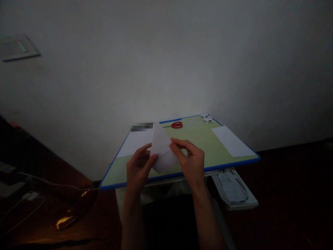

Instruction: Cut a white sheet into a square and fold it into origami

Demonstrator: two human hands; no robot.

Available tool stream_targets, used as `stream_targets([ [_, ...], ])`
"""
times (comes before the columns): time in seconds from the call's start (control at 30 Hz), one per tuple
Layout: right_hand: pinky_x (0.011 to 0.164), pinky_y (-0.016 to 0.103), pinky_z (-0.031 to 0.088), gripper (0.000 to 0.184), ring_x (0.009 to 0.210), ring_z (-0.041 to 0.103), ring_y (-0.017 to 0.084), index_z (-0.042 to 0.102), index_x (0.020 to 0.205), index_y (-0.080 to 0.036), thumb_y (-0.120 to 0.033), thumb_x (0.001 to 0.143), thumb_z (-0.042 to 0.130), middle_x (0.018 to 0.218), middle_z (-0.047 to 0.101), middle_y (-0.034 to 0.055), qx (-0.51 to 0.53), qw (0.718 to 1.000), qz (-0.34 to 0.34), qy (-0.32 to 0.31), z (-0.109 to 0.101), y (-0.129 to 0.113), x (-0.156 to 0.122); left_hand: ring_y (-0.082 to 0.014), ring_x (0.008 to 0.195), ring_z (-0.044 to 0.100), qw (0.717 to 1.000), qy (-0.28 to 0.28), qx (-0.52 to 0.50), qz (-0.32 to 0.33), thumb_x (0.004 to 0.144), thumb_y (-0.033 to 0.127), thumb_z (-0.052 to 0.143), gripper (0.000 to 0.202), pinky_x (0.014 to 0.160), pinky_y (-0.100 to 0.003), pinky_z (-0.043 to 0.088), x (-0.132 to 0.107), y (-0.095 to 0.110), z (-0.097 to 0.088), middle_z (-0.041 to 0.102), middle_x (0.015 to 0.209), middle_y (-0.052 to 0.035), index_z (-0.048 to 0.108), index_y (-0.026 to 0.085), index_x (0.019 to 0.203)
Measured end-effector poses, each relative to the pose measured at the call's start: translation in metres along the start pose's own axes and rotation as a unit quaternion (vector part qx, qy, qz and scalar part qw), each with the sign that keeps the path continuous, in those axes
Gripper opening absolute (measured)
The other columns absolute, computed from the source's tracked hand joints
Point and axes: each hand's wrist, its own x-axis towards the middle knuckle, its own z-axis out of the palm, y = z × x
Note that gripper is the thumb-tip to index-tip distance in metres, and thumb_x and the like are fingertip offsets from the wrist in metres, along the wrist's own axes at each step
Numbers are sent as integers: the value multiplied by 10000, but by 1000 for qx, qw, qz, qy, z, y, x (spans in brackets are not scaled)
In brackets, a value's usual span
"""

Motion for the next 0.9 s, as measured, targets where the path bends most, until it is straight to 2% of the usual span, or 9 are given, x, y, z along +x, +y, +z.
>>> stream_targets([
  [0.2, 827, 350, 567, 135, 861, 736, 198, 856, 967, -267, -276, 833, 843, 934, 815, 19, 4, 999, -23, -27, 0, 0, -1, -154, 717, 724, 999, 31, -24, -12, 822, 324, 861, 384, 662, -237, 581, 1, 6, 4, 765, 788, -15, 791, 205, 1180],
  [0.3, 811, 350, 563, 156, 837, 725, 198, 853, 981, -258, -285, 827, 850, 916, 809, 22, -3, 1000, -16, -22, -1, 1, -1, -159, 716, 741, 999, 45, -16, -20, 837, 327, 844, 313, 655, -232, 579, 2, 6, 2, 784, 790, -24, 805, 200, 1120],
  [0.37, 815, 351, 564, 183, 845, 722, 199, 847, 1017, -251, -293, 839, 837, 926, 804, 27, -7, 999, -9, -39, -3, 2, 0, -175, 753, 764, 998, 47, -20, -31, 855, 324, 822, 241, 682, -240, 589, 2, 5, 1, 803, 809, -38, 808, 192, 1056],
  [0.53, 843, 341, 564, 306, 894, 711, 193, 807, 1139, -249, -312, 840, 831, 1023, 798, 32, -33, 989, 2, -147, -16, 1, 4, -200, 763, 768, 998, -24, -2, -56, 864, 319, 803, 156, 686, -261, 582, 0, 8, 0, 824, 847, -72, 797, 176, 928],
  [0.63, 843, 344, 576, 355, 909, 731, 211, 775, 1109, -222, -346, 791, 872, 1028, 804, 44, -23, 982, 39, -183, -21, -3, 5, -202, 724, 743, 996, -75, 23, -47, 879, 333, 782, 156, 665, -269, 567, -2, 10, -1, 802, 786, -67, 790, 179, 853],
  [0.77, 628, 278, 547, 369, 698, 690, 180, 745, 958, -202, -379, 689, 927, 799, 757, 1, -22, 979, 88, -185, -19, -8, 3, -200, 736, 721, 985, -145, 90, -18, 917, 338, 743, 182, 689, -270, 549, -4, 12, -4, 785, 772, -60, 799, 192, 822],
  [0.9, 522, 252, 486, 316, 596, 632, 159, 749, 814, -186, -398, 660, 926, 686, 715, -6, -38, 974, 116, -191, -15, -10, 1, -201, 719, 710, 981, -154, 120, 14, 944, 340, 705, 202, 702, -285, 533, -4, 16, -4, 788, 778, -56, 793, 196, 833],
])
